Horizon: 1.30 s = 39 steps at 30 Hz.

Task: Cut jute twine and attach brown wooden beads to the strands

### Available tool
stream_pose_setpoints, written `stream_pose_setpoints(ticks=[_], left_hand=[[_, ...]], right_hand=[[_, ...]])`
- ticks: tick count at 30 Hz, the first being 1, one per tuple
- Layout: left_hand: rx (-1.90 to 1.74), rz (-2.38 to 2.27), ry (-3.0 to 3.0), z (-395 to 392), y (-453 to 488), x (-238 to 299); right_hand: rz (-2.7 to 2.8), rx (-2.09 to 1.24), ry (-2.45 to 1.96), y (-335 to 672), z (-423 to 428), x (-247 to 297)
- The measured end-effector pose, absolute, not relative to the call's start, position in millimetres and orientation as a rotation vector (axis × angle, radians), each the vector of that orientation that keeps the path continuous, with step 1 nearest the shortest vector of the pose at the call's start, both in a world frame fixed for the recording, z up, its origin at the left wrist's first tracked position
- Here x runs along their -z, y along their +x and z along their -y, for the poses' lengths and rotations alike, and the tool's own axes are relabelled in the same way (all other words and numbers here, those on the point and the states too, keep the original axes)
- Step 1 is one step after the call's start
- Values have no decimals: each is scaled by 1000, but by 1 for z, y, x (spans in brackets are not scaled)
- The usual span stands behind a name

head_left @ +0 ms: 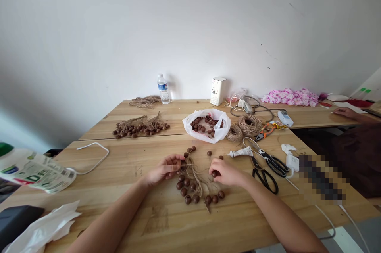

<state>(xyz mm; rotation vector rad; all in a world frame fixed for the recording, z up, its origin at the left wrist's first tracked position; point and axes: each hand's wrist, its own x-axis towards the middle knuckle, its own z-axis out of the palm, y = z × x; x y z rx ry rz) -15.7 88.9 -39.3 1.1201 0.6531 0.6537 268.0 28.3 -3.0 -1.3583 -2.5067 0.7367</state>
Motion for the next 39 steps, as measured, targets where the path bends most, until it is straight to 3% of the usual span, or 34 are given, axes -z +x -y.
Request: stream_pose_setpoints(ticks=[6,22,39], left_hand=[[-668,-623,1101,-88,-15,38],[-664,-646,1081,-87,-15,37],[-656,-608,1091,-92,-18,45]], right_hand=[[2477,-898,-1334,279,-33,4],[2613,-268,-1735,279,-28,-18],[2491,-572,-1911,289,-16,-31]])
